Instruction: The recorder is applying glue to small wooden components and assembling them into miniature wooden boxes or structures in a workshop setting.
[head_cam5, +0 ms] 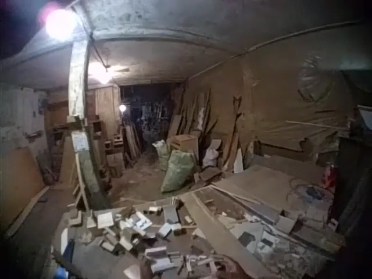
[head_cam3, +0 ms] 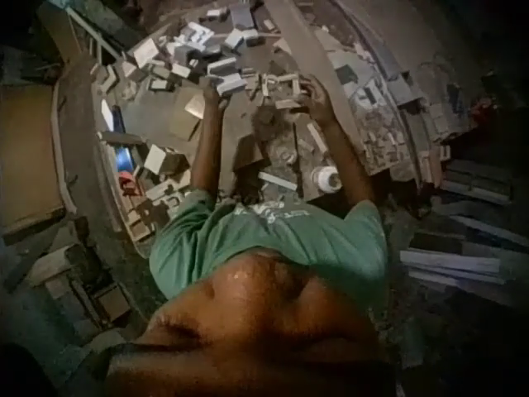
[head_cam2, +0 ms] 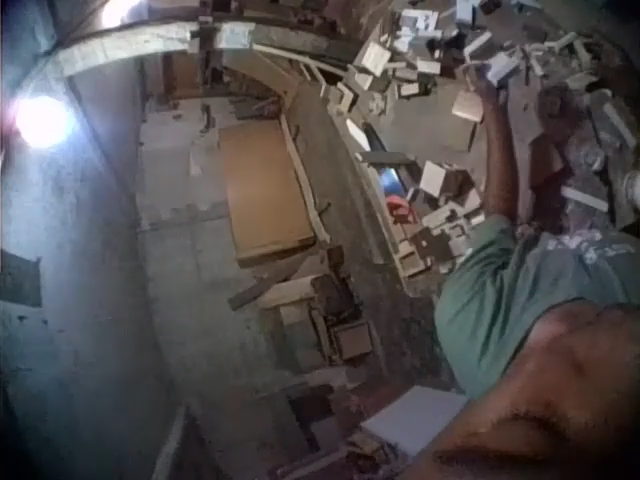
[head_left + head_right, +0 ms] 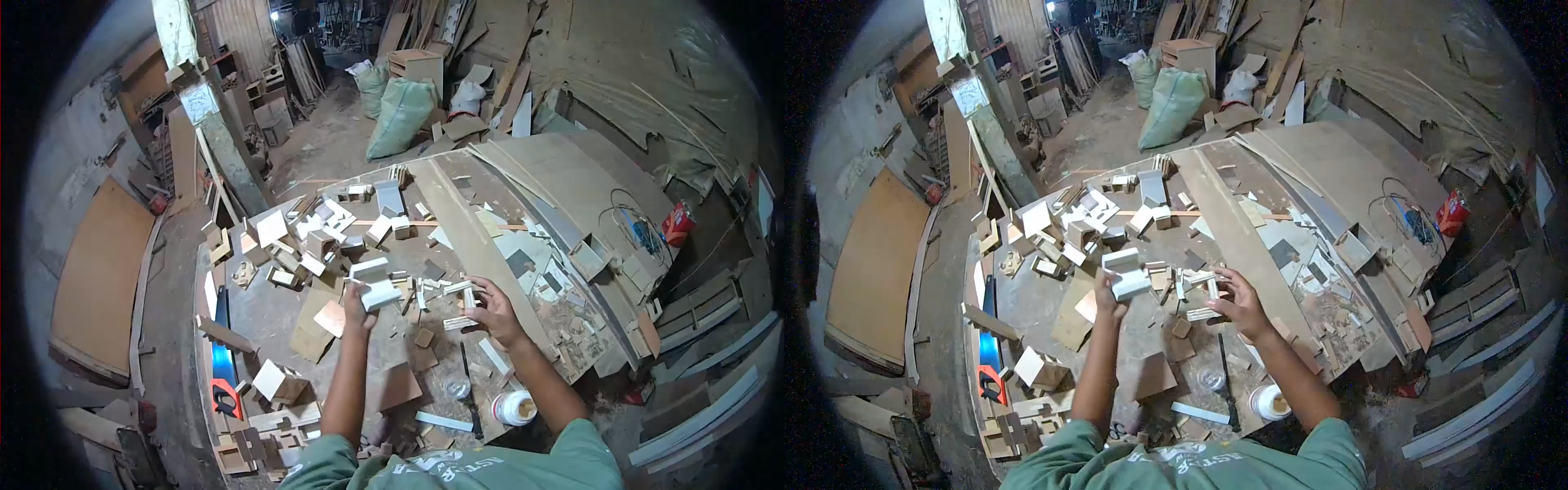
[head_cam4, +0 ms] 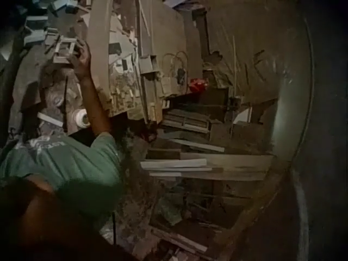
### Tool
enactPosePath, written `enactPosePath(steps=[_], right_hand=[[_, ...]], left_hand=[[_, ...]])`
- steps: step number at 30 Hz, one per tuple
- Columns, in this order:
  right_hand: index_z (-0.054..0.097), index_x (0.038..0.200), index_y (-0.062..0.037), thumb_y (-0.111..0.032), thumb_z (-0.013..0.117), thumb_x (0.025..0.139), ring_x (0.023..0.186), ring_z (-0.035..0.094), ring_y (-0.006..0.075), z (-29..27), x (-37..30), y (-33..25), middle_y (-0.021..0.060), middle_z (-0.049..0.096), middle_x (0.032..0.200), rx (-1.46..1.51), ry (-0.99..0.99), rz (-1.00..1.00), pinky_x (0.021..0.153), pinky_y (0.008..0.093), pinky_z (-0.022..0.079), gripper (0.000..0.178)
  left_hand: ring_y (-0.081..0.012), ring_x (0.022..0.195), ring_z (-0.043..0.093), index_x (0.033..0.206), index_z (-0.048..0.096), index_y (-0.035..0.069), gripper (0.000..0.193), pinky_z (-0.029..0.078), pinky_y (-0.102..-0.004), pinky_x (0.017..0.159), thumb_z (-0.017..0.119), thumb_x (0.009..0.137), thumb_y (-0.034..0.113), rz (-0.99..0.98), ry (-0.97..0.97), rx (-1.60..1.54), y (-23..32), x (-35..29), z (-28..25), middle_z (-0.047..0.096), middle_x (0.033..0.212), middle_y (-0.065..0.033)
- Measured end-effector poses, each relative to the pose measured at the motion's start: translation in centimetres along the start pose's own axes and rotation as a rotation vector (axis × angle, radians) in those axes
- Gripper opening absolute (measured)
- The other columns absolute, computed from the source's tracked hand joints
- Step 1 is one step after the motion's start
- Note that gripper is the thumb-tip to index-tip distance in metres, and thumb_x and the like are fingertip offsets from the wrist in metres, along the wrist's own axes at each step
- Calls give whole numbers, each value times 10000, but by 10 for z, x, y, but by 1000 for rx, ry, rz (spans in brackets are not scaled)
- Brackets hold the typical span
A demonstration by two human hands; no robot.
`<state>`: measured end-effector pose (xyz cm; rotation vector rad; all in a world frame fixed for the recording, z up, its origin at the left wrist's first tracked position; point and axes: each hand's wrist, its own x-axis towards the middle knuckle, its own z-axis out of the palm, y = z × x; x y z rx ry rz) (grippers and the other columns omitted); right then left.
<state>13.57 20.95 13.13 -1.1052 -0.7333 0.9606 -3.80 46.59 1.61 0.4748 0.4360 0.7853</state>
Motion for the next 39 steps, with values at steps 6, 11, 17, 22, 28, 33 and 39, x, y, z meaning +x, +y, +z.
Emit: enactPosePath(steps=[6, 11, 17, 22, 28, 33, 39], right_hand=[[465, 1380, -76, -72, 740, 762, 1025, 546, 152, 48, -34, -24, 77, 549, 1157, -189, -59, -87, 873, 299, 508, 676], [478, 1360, -76, -81, 758, 752, 1026, 550, 153, 53, -67, -33, 73, 557, 1143, -392, 5, -171, 866, 292, 501, 669], [486, 1340, -71, -85, 762, 755, 1020, 563, 162, 43, -92, -22, 74, 560, 1171, -388, 68, -276, 855, 297, 524, 647], [486, 1335, -74, -68, 757, 757, 1032, 559, 152, 42, -114, -25, 71, 569, 1158, -445, 105, -352, 865, 300, 515, 639], [478, 1340, -71, -84, 759, 769, 1037, 559, 147, 36, -136, -28, 68, 566, 1169, -387, 122, -312, 900, 303, 484, 637], [476, 1321, -60, -98, 764, 772, 1019, 568, 148, 35, -143, -30, 68, 563, 1172, -412, 138, -377, 900, 306, 483, 621], [470, 1324, -66, -102, 759, 768, 1029, 556, 141, 36, -144, -26, 60, 555, 1147, -361, 142, -329, 913, 300, 471, 628]], left_hand=[[-294, 1019, 620, 1269, 519, 42, 499, 514, -471, 901, 520, 820, 259, -29, -178, -43, -14, -89, 29, 627, 1122, -132], [-255, 1078, 587, 1386, 434, 90, 552, 520, -434, 900, 495, 843, 171, -7, -176, 201, -28, -145, 68, 566, 1242, -107], [-238, 1172, 521, 1478, 316, 131, 658, 521, -408, 919, 513, 852, 183, -59, -373, 320, -27, -185, 96, 478, 1318, -105], [-286, 1226, 473, 1501, 251, 136, 734, 464, -466, 1002, 529, 826, 211, -64, -404, 402, -34, -202, 105, 399, 1390, -110], [-283, 1334, 364, 1490, 287, 116, 748, 426, -418, 1021, 531, 787, 186, -91, -388, 439, -42, -211, 120, 303, 1492, -127], [-274, 1304, 378, 1478, 304, 108, 752, 395, -403, 1034, 564, 780, 210, -38, -422, 475, -53, -210, 118, 337, 1446, -116], [-272, 1382, 315, 1500, 248, 101, 794, 286, -402, 1120, 555, 775, 204, -37, -427, 508, -48, -218, 128, 260, 1534, -138]])
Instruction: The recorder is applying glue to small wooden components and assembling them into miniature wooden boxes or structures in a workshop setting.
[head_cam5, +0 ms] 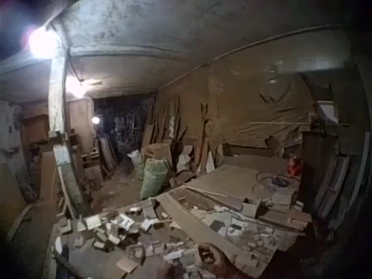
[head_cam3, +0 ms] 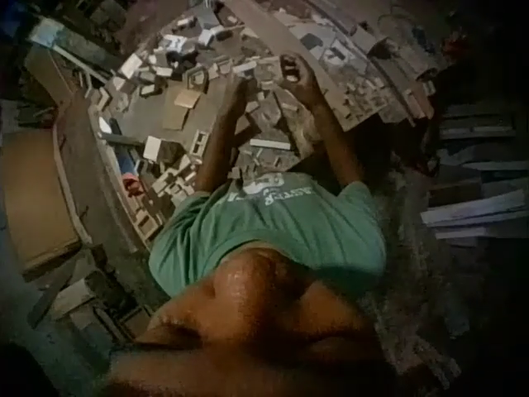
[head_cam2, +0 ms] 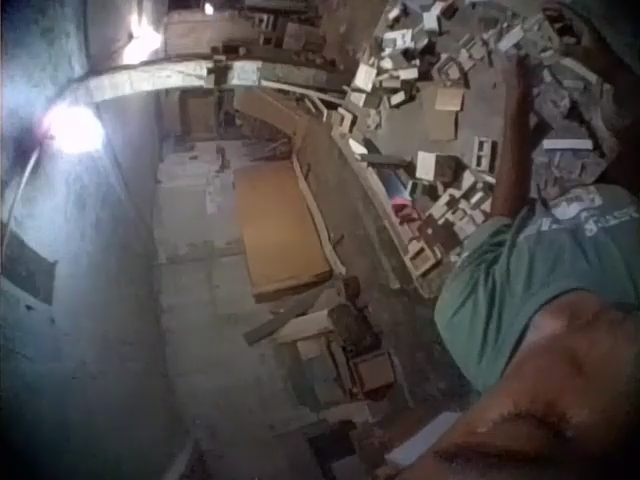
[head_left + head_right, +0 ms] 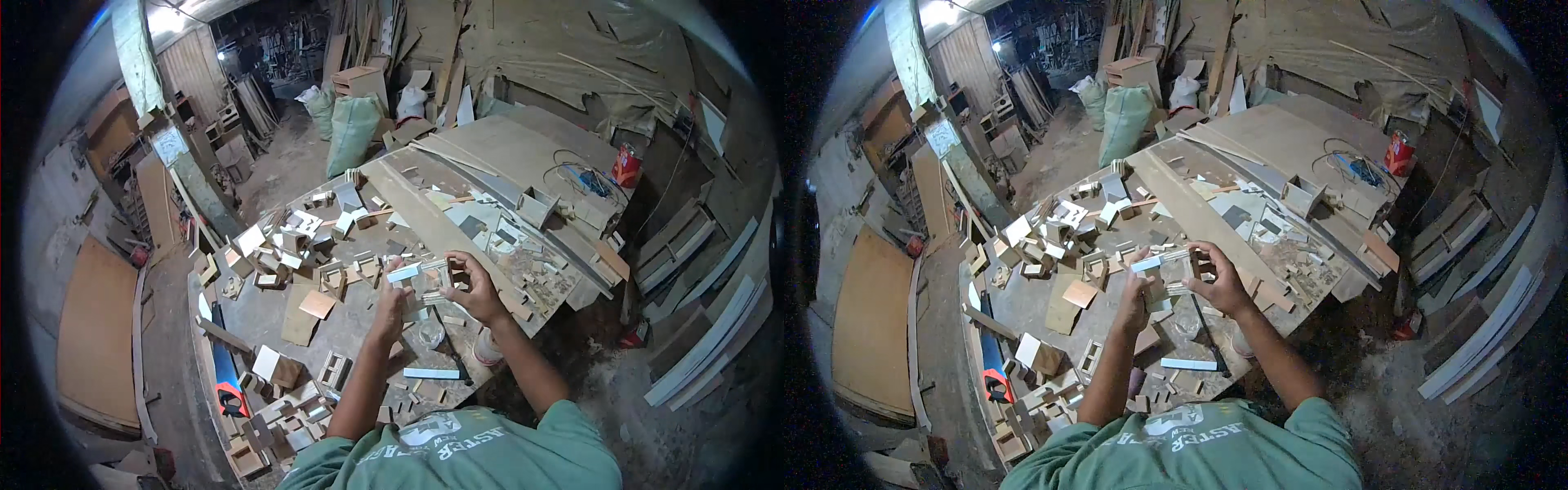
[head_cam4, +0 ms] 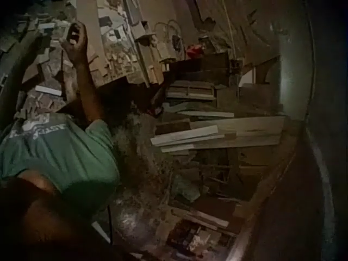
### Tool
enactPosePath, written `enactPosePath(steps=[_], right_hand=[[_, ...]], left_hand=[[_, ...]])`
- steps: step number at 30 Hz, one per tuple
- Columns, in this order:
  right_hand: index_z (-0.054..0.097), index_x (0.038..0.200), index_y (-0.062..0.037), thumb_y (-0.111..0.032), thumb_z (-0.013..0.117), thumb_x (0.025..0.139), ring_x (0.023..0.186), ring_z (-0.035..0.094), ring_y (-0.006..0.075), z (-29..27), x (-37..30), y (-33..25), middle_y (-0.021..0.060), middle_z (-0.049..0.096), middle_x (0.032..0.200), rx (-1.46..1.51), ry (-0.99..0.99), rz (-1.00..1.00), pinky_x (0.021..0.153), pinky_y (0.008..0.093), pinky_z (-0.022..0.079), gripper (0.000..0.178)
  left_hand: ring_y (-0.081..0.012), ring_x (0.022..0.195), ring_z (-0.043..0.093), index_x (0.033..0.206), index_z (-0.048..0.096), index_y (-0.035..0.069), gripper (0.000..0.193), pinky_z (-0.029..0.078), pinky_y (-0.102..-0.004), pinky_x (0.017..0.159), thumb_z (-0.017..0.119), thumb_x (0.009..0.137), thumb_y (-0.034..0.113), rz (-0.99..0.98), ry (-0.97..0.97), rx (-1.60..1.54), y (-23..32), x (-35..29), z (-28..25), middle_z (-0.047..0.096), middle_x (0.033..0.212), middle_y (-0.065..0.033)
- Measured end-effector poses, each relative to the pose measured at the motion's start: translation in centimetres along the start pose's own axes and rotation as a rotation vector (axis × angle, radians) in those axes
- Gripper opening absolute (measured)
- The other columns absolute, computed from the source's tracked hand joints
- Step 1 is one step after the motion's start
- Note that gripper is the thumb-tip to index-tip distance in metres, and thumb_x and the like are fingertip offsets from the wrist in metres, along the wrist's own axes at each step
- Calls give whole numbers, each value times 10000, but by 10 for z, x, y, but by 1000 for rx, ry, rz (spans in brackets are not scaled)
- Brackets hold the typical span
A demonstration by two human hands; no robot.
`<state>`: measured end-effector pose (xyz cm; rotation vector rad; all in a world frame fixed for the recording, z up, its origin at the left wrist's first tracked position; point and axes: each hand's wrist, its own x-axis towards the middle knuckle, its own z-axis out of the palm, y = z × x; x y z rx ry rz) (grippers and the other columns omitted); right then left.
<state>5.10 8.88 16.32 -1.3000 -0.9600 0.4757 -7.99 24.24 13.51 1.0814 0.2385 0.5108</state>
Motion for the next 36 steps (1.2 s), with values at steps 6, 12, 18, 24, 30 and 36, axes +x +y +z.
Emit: enactPosePath(steps=[6, 12, 18, 24, 30, 36], right_hand=[[452, 1338, -70, -65, 745, 761, 1048, 542, 143, 7, 3, 7, 53, 531, 1160, 92, -16, 20, 921, 302, 465, 647], [448, 1336, -64, -60, 732, 764, 1049, 545, 138, 8, 4, 5, 58, 534, 1178, 61, -14, 5, 917, 294, 472, 639], [449, 1334, -72, -65, 732, 763, 1018, 549, 135, 7, 6, 8, 54, 535, 1173, 72, -26, 9, 869, 288, 496, 637], [470, 1341, -70, -49, 726, 753, 1049, 548, 151, 1, 5, -1, 54, 555, 1152, 47, -38, 4, 905, 305, 483, 641], [480, 1365, -59, -65, 721, 764, 1036, 549, 152, 1, 3, -1, 61, 551, 1172, 31, -88, 59, 913, 304, 480, 648], [490, 1358, -38, -75, 715, 774, 1067, 525, 150, 4, 3, -1, 57, 544, 1164, 72, -104, 25, 936, 301, 455, 627]], left_hand=[[-256, 1347, 348, 1485, 269, 115, 776, 336, -356, 1061, 558, 769, 194, 20, 6, 29, -2, 3, -5, 298, 1508, -128], [-254, 1240, 433, 1458, 293, 109, 766, 402, -375, 1011, 582, 753, 191, 30, 27, 3, 12, -1, 3, 388, 1394, -113], [-271, 1293, 398, 1468, 288, 130, 749, 384, -396, 1038, 558, 770, 171, 37, -12, 23, 6, 1, -11, 336, 1435, -129], [-281, 1320, 363, 1477, 286, 141, 771, 346, -403, 1066, 564, 760, 198, 29, 37, 53, 12, -2, -13, 306, 1481, -129], [-294, 1330, 369, 1485, 281, 107, 779, 409, -426, 1048, 583, 775, 216, 36, 33, -9, 12, -3, -12, 300, 1503, -145], [-298, 1313, 388, 1488, 283, 90, 753, 452, -442, 1035, 565, 800, 213, 47, 49, -16, 5, -1, -18, 338, 1469, -130]])
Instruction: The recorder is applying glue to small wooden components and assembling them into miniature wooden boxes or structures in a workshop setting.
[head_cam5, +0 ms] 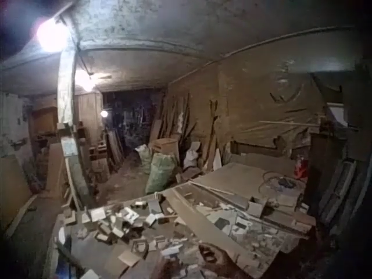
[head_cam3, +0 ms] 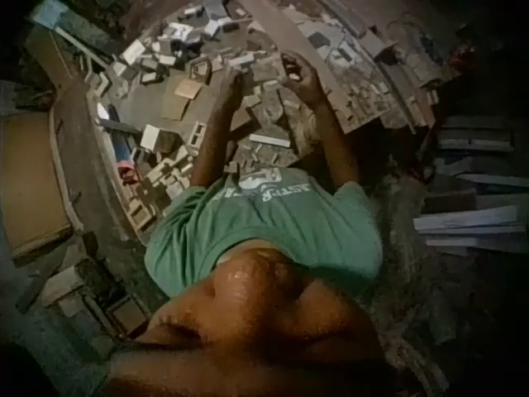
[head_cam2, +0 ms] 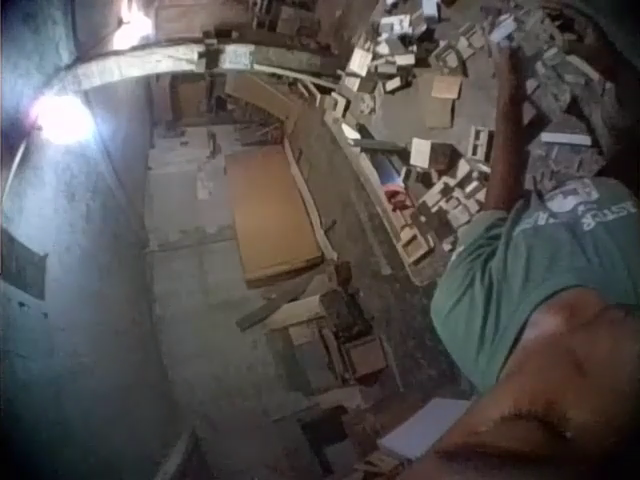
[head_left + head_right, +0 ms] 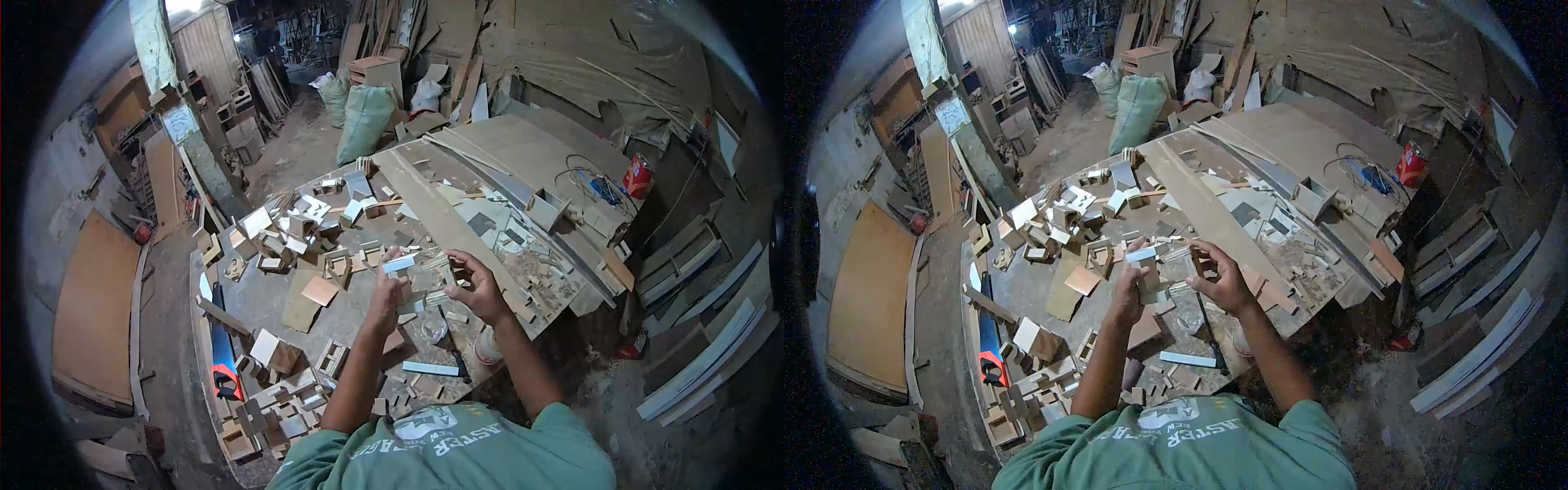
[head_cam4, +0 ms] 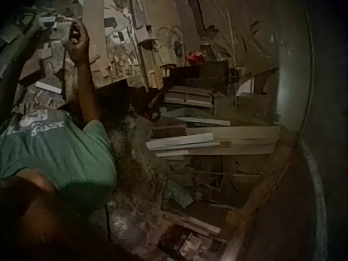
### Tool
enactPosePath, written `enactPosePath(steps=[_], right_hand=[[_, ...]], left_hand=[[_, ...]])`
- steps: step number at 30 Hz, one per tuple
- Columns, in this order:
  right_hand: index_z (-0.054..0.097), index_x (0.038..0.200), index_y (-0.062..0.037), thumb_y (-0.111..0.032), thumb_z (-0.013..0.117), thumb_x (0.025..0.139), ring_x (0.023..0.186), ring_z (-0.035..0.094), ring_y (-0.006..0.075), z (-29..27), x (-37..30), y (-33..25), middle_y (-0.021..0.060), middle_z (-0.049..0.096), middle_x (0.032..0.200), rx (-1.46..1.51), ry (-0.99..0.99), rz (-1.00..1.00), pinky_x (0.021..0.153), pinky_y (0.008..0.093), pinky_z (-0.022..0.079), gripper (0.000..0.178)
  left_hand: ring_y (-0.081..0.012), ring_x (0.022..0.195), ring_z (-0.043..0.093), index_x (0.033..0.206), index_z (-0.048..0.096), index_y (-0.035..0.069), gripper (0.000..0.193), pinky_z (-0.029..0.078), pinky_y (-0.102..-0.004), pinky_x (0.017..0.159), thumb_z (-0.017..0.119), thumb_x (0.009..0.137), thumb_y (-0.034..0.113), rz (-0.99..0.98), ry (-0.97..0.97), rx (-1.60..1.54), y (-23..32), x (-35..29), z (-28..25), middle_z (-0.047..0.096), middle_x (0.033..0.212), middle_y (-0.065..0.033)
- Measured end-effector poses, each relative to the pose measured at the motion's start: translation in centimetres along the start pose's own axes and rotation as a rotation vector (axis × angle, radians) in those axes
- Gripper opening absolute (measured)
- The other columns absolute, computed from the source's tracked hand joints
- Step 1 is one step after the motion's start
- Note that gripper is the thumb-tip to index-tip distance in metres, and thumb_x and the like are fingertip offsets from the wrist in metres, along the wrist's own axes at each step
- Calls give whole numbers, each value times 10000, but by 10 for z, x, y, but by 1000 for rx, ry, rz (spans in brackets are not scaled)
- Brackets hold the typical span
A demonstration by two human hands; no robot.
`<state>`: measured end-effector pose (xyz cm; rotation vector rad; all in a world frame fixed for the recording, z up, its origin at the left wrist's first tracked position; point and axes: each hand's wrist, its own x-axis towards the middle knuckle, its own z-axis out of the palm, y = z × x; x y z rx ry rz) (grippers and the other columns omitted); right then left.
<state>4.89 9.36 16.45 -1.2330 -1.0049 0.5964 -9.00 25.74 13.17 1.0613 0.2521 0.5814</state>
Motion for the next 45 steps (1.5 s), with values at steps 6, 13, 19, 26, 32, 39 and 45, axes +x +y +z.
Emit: enactPosePath(steps=[6, 13, 19, 26, 32, 39, 45], right_hand=[[493, 1367, -51, -74, 733, 758, 1082, 518, 137, -3, -3, 7, 43, 541, 1185, -53, -40, -14, 950, 301, 441, 655], [472, 1378, -74, -31, 712, 719, 1107, 508, 143, -6, -7, -5, 52, 514, 1242, -60, -30, 26, 956, 304, 441, 703], [486, 1355, -71, 23, 615, 680, 1125, 539, 167, -13, -9, -15, 68, 538, 1229, -245, -38, -61, 1001, 340, 432, 694], [487, 1348, -57, 50, 592, 681, 1159, 525, 179, -22, -9, -9, 71, 534, 1244, -284, 68, -90, 959, 335, 468, 685], [480, 1368, -102, 60, 583, 712, 1217, 506, 194, -16, -14, 1, 63, 525, 1251, -125, 100, -86, 933, 326, 497, 683], [430, 1394, -67, 52, 573, 708, 1224, 511, 194, -10, -18, 17, 84, 505, 1299, 22, 59, -111, 972, 325, 475, 711], [448, 1391, -77, 20, 590, 711, 1219, 517, 202, 3, -22, 20, 81, 508, 1311, -21, 38, -2, 981, 350, 477, 702]], left_hand=[[-258, 1339, 348, 1482, 285, 97, 786, 320, -374, 1093, 590, 769, 222, 3, -22, -29, 3, 0, 0, 321, 1486, -110], [-284, 1061, 624, 1387, 422, 48, 501, 545, -428, 872, 455, 961, 310, -204, -23, -134, -2, 0, -12, 586, 1228, -130], [-304, 1045, 640, 1316, 497, 40, 510, 527, -458, 899, 432, 984, 423, -310, 6, -338, -18, -1, -22, 625, 1185, -143], [-262, 1057, 629, 1329, 493, 57, 523, 505, -406, 925, 479, 981, 446, -299, -29, -409, -29, -6, -27, 634, 1159, -109], [-242, 1001, 644, 1301, 483, 27, 454, 539, -366, 901, 610, 946, 280, -372, 30, -404, -38, -15, -42, 616, 1139, -104], [-313, 1032, 621, 1359, 449, 43, 708, 515, -488, 891, 478, 879, 563, -355, -219, -622, -59, -19, -60, 575, 1234, -180], [-276, 853, 580, 1260, 554, 96, 971, 511, -444, 809, 410, 724, 893, -466, -9, -719, -51, -28, -27, 593, 1072, -158]])
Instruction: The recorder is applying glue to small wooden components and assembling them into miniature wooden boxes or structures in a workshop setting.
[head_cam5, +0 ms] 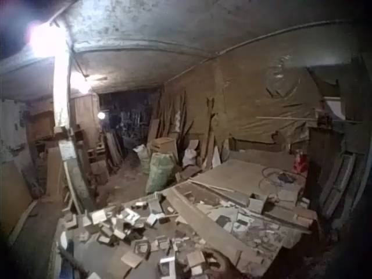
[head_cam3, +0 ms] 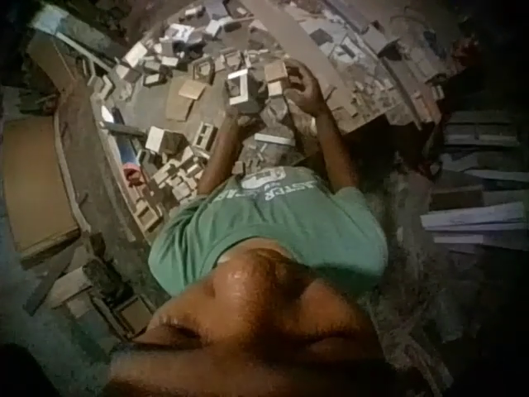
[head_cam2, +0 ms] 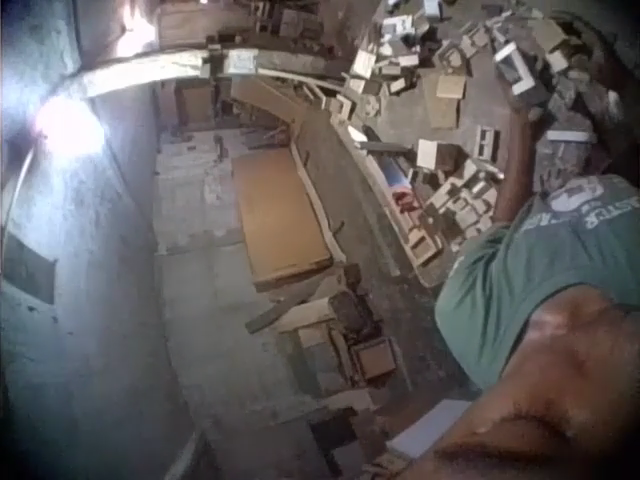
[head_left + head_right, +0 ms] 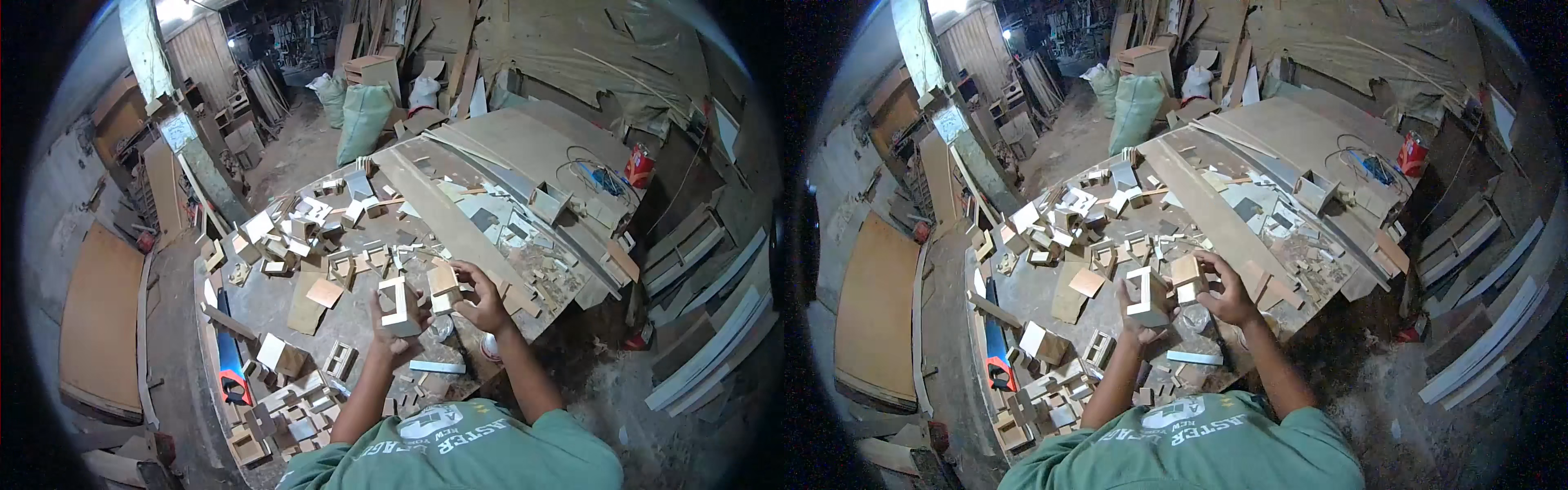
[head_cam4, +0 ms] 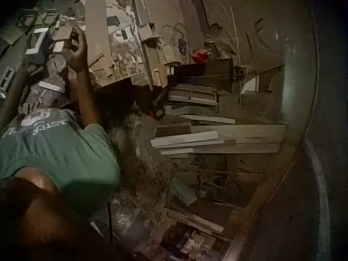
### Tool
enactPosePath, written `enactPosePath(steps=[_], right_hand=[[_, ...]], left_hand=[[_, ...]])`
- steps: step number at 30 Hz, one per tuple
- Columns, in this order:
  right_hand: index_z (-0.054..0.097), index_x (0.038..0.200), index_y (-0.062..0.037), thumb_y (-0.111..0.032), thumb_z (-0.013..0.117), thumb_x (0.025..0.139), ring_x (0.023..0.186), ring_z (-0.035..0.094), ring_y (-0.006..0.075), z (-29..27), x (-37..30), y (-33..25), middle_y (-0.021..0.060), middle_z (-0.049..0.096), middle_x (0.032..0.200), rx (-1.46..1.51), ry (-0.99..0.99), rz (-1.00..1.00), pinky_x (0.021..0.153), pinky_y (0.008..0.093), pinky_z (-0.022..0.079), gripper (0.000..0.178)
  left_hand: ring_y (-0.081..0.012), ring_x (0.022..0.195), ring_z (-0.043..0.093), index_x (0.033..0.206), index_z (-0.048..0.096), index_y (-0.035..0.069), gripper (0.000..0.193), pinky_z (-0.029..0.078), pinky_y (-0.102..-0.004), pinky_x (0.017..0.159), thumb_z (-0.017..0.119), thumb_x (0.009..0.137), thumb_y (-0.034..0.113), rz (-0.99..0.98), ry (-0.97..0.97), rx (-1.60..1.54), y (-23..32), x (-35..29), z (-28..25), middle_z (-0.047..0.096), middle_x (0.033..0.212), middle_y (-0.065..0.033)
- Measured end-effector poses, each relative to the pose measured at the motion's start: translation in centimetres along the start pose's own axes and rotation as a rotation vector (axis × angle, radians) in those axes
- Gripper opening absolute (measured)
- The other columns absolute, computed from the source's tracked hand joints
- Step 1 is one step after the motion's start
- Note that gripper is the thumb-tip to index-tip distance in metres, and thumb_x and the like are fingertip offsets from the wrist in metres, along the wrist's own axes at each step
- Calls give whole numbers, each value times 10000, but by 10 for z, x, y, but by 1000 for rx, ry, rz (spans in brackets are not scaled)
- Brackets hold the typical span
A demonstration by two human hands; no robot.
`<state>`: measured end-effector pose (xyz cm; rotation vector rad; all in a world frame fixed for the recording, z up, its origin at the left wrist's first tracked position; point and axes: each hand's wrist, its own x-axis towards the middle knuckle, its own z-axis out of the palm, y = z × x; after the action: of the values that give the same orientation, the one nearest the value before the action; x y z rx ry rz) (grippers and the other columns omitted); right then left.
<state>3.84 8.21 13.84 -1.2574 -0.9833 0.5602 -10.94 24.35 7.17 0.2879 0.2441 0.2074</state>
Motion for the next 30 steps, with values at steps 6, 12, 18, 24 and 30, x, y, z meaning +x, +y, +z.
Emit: enactPosePath(steps=[6, 12, 18, 24, 30], right_hand=[[468, 1390, -109, 24, 639, 707, 1172, 538, 184, 8, 6, -6, 54, 533, 1313, -115, -80, -42, 975, 346, 484, 716], [534, 1345, -149, -15, 663, 715, 1175, 549, 175, 9, 9, -9, 43, 531, 1344, -272, -118, -75, 940, 370, 506, 656], [601, 1294, -130, -66, 694, 730, 1173, 573, 190, 11, 18, -1, 61, 607, 1278, -237, -188, -77, 987, 361, 477, 575], [637, 1240, -91, -106, 713, 758, 1174, 580, 192, 15, 27, -2, 78, 648, 1235, -290, -195, -106, 1043, 357, 425, 488], [638, 1239, -79, -132, 709, 759, 1158, 589, 180, 18, 34, 2, 65, 661, 1221, -254, -209, -123, 1049, 356, 420, 489]], left_hand=[[-251, 881, 589, 1162, 578, 156, 804, 523, -414, 717, 383, 792, 843, 80, 153, 44, -13, -3, 16, 600, 999, -74], [-247, 922, 615, 1303, 539, 153, 796, 531, -408, 717, 309, 846, 762, 121, 197, 29, -8, 9, -7, 617, 1118, -82], [-238, 889, 609, 1284, 551, 160, 790, 520, -397, 687, 303, 839, 765, 58, 243, 130, -4, 12, -22, 619, 1082, -66], [-310, 778, 617, 1239, 540, 132, 762, 529, -441, 580, 297, 857, 745, 8, 376, 49, -8, 9, -5, 609, 990, -123], [-292, 856, 623, 1177, 575, 171, 640, 546, -438, 650, 365, 868, 690, 50, 221, -50, -11, 13, -12, 626, 1010, -78]])
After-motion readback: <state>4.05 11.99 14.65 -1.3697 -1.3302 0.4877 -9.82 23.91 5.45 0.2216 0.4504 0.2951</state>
